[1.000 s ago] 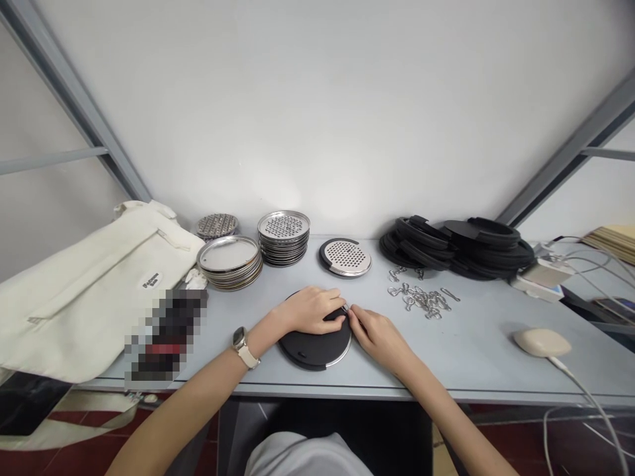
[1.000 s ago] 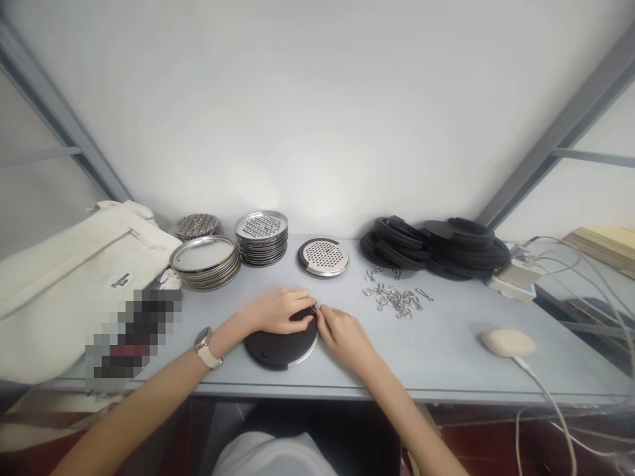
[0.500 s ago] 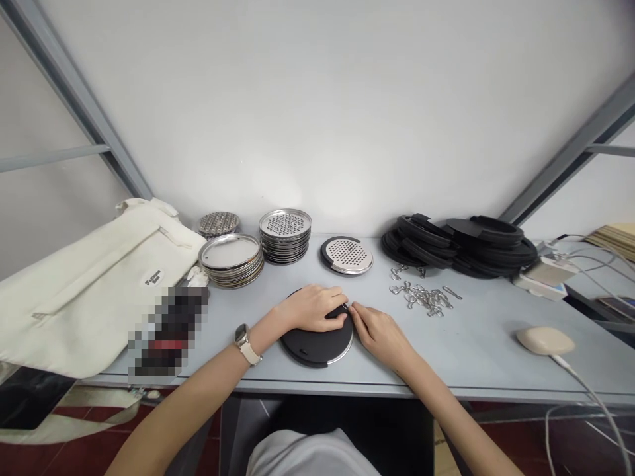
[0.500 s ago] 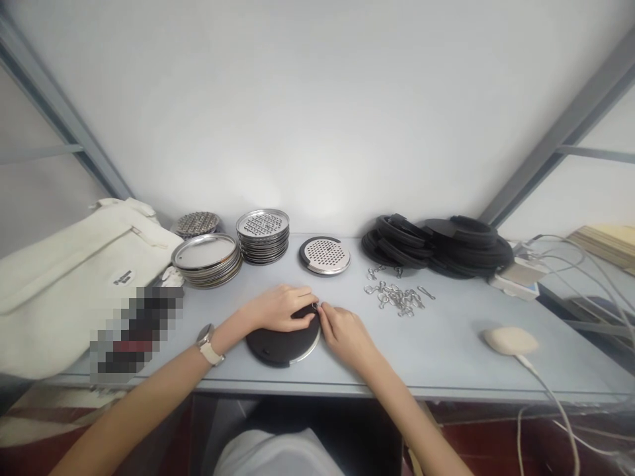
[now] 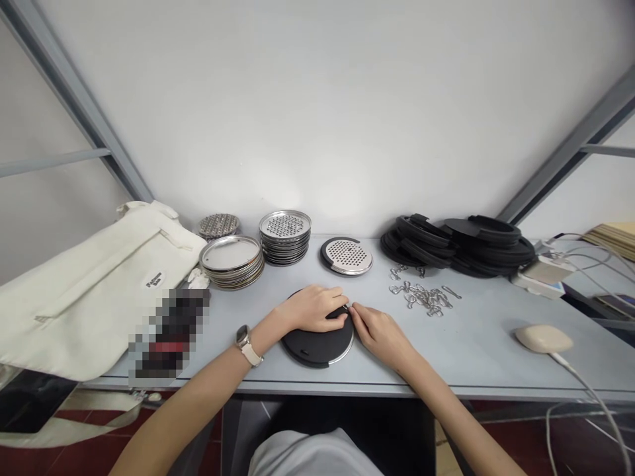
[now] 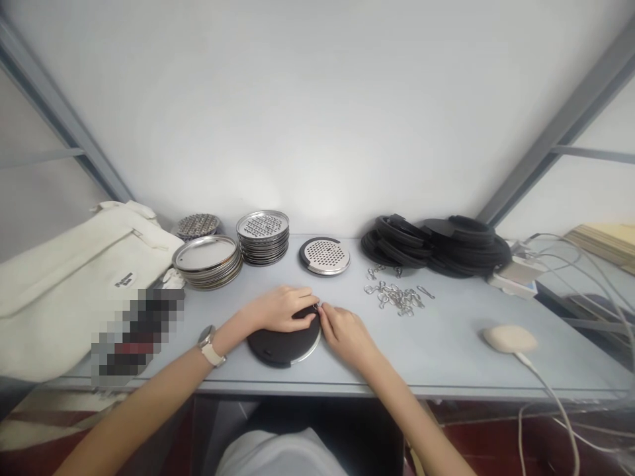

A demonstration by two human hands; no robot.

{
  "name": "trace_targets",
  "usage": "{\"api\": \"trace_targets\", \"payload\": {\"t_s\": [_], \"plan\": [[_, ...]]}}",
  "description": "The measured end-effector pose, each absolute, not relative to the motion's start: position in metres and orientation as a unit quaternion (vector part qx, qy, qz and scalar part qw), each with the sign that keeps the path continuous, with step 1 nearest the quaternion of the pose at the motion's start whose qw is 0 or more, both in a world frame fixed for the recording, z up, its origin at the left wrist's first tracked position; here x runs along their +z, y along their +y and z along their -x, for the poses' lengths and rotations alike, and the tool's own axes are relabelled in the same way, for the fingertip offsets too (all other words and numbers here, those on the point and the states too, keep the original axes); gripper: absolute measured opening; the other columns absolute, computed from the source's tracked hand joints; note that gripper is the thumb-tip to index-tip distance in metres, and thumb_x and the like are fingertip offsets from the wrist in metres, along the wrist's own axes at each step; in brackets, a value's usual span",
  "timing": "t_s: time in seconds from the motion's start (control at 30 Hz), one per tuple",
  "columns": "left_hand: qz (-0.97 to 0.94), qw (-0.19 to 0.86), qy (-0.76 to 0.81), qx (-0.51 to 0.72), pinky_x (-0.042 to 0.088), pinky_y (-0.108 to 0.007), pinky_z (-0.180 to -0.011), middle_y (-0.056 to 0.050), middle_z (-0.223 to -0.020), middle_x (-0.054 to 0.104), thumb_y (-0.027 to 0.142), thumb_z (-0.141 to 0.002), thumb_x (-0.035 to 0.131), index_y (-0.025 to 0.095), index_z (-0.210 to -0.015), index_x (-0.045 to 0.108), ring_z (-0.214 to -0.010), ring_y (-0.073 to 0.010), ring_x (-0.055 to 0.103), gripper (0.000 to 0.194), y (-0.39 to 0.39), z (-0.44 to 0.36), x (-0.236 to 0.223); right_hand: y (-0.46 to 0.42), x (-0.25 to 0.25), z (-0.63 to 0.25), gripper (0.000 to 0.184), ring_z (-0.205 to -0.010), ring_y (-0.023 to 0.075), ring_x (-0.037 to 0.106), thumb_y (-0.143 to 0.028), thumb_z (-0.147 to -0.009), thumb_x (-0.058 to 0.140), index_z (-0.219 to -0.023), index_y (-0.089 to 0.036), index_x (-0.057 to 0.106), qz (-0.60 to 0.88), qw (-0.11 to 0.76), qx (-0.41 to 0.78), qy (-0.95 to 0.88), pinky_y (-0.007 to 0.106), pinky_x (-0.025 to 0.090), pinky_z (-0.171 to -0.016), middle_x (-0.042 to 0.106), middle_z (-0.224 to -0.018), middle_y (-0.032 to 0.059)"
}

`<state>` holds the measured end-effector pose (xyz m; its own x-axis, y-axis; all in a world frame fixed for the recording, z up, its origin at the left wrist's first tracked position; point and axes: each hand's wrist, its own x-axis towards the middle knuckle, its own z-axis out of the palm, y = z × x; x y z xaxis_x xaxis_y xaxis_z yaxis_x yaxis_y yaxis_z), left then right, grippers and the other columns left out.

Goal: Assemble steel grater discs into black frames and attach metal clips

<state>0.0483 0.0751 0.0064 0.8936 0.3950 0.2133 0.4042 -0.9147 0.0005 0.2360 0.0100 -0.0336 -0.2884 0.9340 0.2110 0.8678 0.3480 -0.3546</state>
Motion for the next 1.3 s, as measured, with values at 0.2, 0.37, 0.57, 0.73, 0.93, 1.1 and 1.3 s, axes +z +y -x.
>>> {"api": "trace_targets", "payload": {"t_s": [0.2,0.37,0.57,0.73,0.93,1.1,1.3], "plan": [[0.973,0.010,-0.206,-0.100,0.042,-0.029,-0.063,-0.003,-0.085,0.057,0.033,-0.091,0.045,0.019,-0.096,0.057,-0.070,-0.0165,0.058,0.019,0.0752,-0.0483,0.0060,0.0097,-0.0335,-0.2359,0.030,-0.061,0.0164,0.060,-0.029,-0.098,0.028,-0.081,-0.021,0.050,0.573,0.189,0.088,-0.793,0.026,0.034,-0.057,0.064,-0.070,0.0027],[0.973,0.012,-0.207,-0.102,0.042,-0.029,-0.064,-0.003,-0.087,0.058,0.033,-0.091,0.044,0.019,-0.099,0.056,-0.071,-0.0169,0.059,0.020,0.0753,-0.0481,0.0058,0.0103,-0.0324,-0.2350,0.030,-0.060,0.0163,0.059,-0.029,-0.098,0.027,-0.081,-0.021,0.050,0.572,0.190,0.093,-0.793,0.026,0.034,-0.056,0.063,-0.069,0.0024],[0.973,-0.003,-0.206,-0.106,0.042,-0.028,-0.066,-0.003,-0.087,0.059,0.031,-0.092,0.044,0.018,-0.100,0.056,-0.075,-0.0164,0.059,0.019,0.0741,-0.0497,0.0062,0.0105,-0.0317,-0.2341,0.030,-0.061,0.0169,0.060,-0.028,-0.098,0.026,-0.082,-0.020,0.051,0.572,0.188,0.093,-0.793,0.026,0.035,-0.057,0.065,-0.070,0.0035],[0.971,-0.022,-0.213,-0.110,0.042,-0.027,-0.064,-0.003,-0.087,0.059,0.030,-0.092,0.045,0.019,-0.101,0.058,-0.075,-0.0159,0.059,0.020,0.0745,-0.0505,0.0050,0.0092,-0.0320,-0.2351,0.030,-0.061,0.0169,0.060,-0.027,-0.098,0.026,-0.084,-0.020,0.052,0.569,0.189,0.090,-0.795,0.026,0.035,-0.058,0.065,-0.071,0.0039],[0.972,-0.020,-0.205,-0.112,0.042,-0.027,-0.064,-0.003,-0.088,0.060,0.031,-0.092,0.044,0.020,-0.107,0.057,-0.075,-0.0164,0.060,0.023,0.0751,-0.0500,0.0046,0.0091,-0.0333,-0.2360,0.030,-0.061,0.0168,0.060,-0.027,-0.098,0.026,-0.086,-0.020,0.052,0.566,0.190,0.086,-0.797,0.026,0.035,-0.058,0.065,-0.071,0.0039],[0.971,0.002,-0.211,-0.110,0.041,-0.028,-0.063,-0.003,-0.087,0.060,0.032,-0.091,0.044,0.019,-0.104,0.057,-0.073,-0.0171,0.060,0.022,0.0744,-0.0508,0.0039,0.0097,-0.0336,-0.2353,0.030,-0.060,0.0165,0.059,-0.028,-0.098,0.027,-0.081,-0.020,0.050,0.567,0.202,0.098,-0.793,0.026,0.035,-0.058,0.064,-0.069,0.0030],[0.966,-0.010,-0.222,-0.131,0.043,-0.029,-0.069,-0.005,-0.094,0.063,0.031,-0.089,0.046,0.018,-0.111,0.050,-0.081,-0.0199,0.061,0.026,0.0722,-0.0518,0.0076,0.0088,-0.0315,-0.2346,0.029,-0.059,0.0161,0.058,-0.029,-0.098,0.028,-0.079,-0.021,0.049,0.572,0.205,0.102,-0.787,0.025,0.034,-0.057,0.063,-0.069,0.0026]]}}
